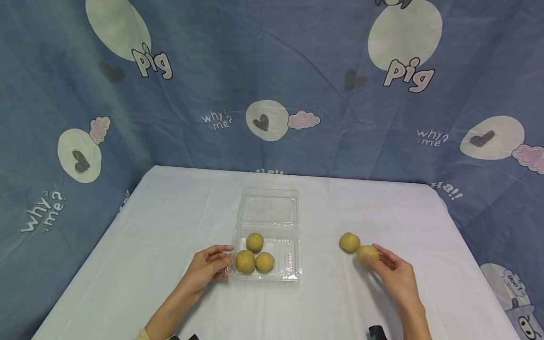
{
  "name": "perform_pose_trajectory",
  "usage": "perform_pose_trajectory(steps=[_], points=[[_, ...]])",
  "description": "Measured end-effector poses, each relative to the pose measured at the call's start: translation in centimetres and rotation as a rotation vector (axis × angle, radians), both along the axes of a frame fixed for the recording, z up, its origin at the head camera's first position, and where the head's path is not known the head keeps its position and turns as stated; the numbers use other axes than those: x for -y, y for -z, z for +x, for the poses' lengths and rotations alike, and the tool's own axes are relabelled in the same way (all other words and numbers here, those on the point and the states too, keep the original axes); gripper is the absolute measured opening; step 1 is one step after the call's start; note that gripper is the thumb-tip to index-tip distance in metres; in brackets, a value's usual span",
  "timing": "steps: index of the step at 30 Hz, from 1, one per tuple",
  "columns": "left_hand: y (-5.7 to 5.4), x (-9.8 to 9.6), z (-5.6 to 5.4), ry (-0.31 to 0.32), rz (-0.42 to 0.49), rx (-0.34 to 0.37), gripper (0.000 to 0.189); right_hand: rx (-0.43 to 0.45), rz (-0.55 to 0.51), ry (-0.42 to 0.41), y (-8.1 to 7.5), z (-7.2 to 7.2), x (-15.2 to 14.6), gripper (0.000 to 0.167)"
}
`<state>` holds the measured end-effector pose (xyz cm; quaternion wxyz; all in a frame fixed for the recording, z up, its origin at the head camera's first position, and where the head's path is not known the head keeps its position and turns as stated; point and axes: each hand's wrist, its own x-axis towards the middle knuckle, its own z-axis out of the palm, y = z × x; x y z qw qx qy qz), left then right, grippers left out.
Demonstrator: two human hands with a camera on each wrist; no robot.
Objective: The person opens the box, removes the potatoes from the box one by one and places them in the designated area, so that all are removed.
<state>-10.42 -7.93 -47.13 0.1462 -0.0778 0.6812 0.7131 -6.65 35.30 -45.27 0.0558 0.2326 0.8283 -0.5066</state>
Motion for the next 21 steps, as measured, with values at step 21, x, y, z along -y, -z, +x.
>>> perform_pose_trajectory(steps=[21], points=[[0.22,0.08,-0.10,0.007,0.002,0.001,0.036,-0.006,0.016,0.016,0.04,-0.89,-0.78,0.091]])
